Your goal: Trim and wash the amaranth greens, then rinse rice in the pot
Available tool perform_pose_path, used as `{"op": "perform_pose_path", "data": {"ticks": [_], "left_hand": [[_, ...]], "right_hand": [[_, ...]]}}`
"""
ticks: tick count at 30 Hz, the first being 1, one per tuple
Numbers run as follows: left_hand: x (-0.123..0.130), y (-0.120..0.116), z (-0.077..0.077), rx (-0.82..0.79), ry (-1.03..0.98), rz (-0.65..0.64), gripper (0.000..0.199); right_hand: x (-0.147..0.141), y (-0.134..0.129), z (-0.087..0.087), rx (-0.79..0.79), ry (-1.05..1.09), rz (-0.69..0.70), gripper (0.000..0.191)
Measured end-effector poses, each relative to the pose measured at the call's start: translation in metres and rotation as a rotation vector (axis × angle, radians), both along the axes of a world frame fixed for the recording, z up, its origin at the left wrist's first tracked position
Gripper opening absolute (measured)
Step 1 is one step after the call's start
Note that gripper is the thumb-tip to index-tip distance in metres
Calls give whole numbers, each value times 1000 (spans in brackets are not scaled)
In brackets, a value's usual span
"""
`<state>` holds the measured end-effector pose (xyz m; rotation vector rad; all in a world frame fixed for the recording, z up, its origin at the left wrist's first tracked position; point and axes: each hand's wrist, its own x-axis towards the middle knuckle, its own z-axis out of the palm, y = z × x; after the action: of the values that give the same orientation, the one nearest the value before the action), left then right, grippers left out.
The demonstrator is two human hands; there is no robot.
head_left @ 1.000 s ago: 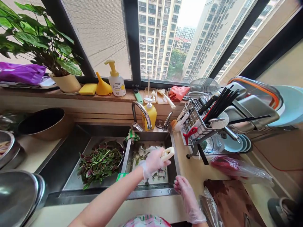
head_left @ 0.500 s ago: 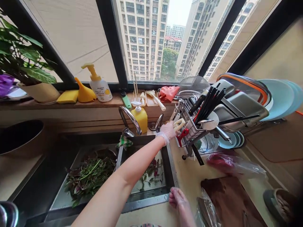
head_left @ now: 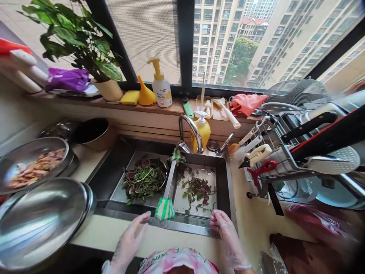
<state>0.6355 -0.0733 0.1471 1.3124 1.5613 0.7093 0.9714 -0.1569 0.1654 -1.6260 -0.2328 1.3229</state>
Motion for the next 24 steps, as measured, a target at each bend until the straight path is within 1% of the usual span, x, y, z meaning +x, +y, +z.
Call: {"op": "perform_pose_path", "data": {"ticks": [1, 2, 3, 4, 5, 7, 8, 10, 12, 13, 15, 19, 22, 24], "left_hand": [[-17, -4, 2, 18, 28, 64, 30], [-25, -6, 4, 43, 43, 109, 29], [-26, -6, 7, 73, 48, 142, 29], [-20, -4, 8, 108, 43, 161, 29], [-8, -3, 9, 144, 30, 169, 29], [26, 0, 9, 221, 14, 137, 30], [44, 0, 9, 268, 8, 77, 29], [75, -3, 10, 380, 35, -142, 25], [92, -8, 12, 513, 105, -355, 22], [95, -9, 13, 567, 141, -422, 21], [91, -9, 13, 636, 195, -467, 21], [67, -4, 10, 657, 251, -449, 20], [53, 0, 1, 627, 278, -446, 20], [49, 3, -9, 608, 287, -434, 21]], "right_hand": [[-3, 7, 3, 3, -2, 35, 46], [-6, 13, 6, 4, -7, 60, 47], [-8, 17, 10, 6, -15, 80, 47], [-11, 20, 13, 10, -23, 98, 47], [-13, 22, 15, 16, -32, 113, 47], [-14, 19, 19, 41, -51, 139, 45], [-13, 16, 19, 53, -60, 145, 44], [-7, 5, 17, 51, -72, 136, 44], [1, -8, 11, 29, -75, 102, 46], [5, -15, 7, 16, -76, 81, 47], [12, -27, 0, 1, -74, 35, 48], [19, -42, -9, 3, -66, -48, 49], [20, -44, -14, 9, -61, -94, 48], [22, -42, -20, -10, -44, -136, 49]]}}
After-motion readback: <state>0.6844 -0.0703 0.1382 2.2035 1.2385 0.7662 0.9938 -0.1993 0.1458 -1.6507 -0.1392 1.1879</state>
